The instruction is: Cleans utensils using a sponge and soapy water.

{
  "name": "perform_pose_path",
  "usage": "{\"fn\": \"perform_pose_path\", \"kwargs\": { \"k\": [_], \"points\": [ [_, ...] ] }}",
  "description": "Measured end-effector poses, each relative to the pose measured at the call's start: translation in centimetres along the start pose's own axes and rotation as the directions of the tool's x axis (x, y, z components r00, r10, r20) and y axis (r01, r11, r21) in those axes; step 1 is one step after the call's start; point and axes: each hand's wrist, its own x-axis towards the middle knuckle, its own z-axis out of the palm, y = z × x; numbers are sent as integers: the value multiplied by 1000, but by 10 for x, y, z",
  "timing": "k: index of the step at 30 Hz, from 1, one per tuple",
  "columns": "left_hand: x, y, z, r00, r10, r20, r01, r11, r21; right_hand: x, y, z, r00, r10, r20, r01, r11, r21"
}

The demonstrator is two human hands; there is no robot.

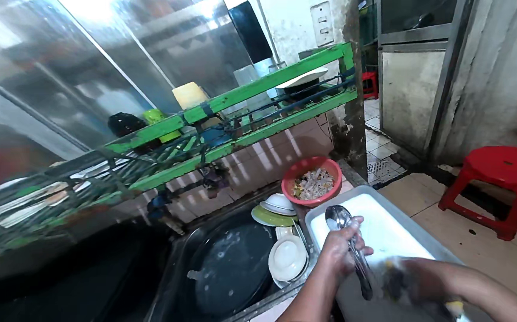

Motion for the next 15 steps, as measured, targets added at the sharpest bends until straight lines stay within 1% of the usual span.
{"fn": "perform_pose_path", "kwargs": {
  "k": [1, 2, 3, 4, 5, 6, 7, 8, 9, 10, 11, 12, 13, 14, 15],
  "points": [
    [1, 2, -1, 999, -17, -27, 19, 998, 64, -6, 4, -6, 992, 8, -128, 2, 997, 77],
    [0, 3, -1, 999, -41, -31, 46, 984, 171, -11, 5, -13, 962, 40, -271, 10, 984, 178],
    [-2, 3, 2, 997, -76, -25, 80, 952, 297, -15, -2, -17, 910, 60, -410, 59, 960, 273],
    [-5, 1, 8, 993, -114, -3, 105, 901, 420, -20, -13, -18, 843, 43, -536, 147, 940, 307],
    [-11, -3, 13, 992, -117, 56, 75, 868, 492, -19, -22, -13, 745, -29, -666, 271, 926, 264],
    [-19, -10, 15, 986, -66, 155, -24, 856, 516, -11, -25, -5, 614, -142, -776, 402, 903, 153],
    [-26, -18, 14, 965, 20, 262, -160, 834, 528, 1, -25, 2, 490, -241, -838, 470, 882, 21],
    [-29, -23, 16, 950, 75, 303, -244, 783, 572, 10, -24, 4, 416, -269, -868, 449, 892, -61],
    [-28, -26, 20, 959, 84, 269, -245, 721, 649, 12, -23, -1, 440, -193, -877, 409, 913, 4],
    [-28, -26, 26, 979, 66, 191, -189, 641, 744, 12, -22, -10, 501, -46, -864, 371, 914, 166],
    [-28, -23, 32, 989, 55, 134, -143, 540, 830, 13, -20, -21, 523, 101, -847, 348, 881, 320],
    [-27, -21, 37, 991, 71, 117, -137, 444, 885, 14, -17, -31, 539, 238, -808, 346, 812, 470],
    [-26, -19, 39, 988, 97, 117, -145, 361, 921, 14, -14, -37, 546, 335, -768, 387, 712, 585],
    [-23, -17, 42, 986, 129, 111, -142, 273, 951, 9, -13, -38, 552, 384, -740, 464, 595, 656],
    [-21, -12, 47, 986, 145, 85, -112, 183, 977, 2, -17, -36, 565, 404, -720, 556, 458, 693]
  ]
}}
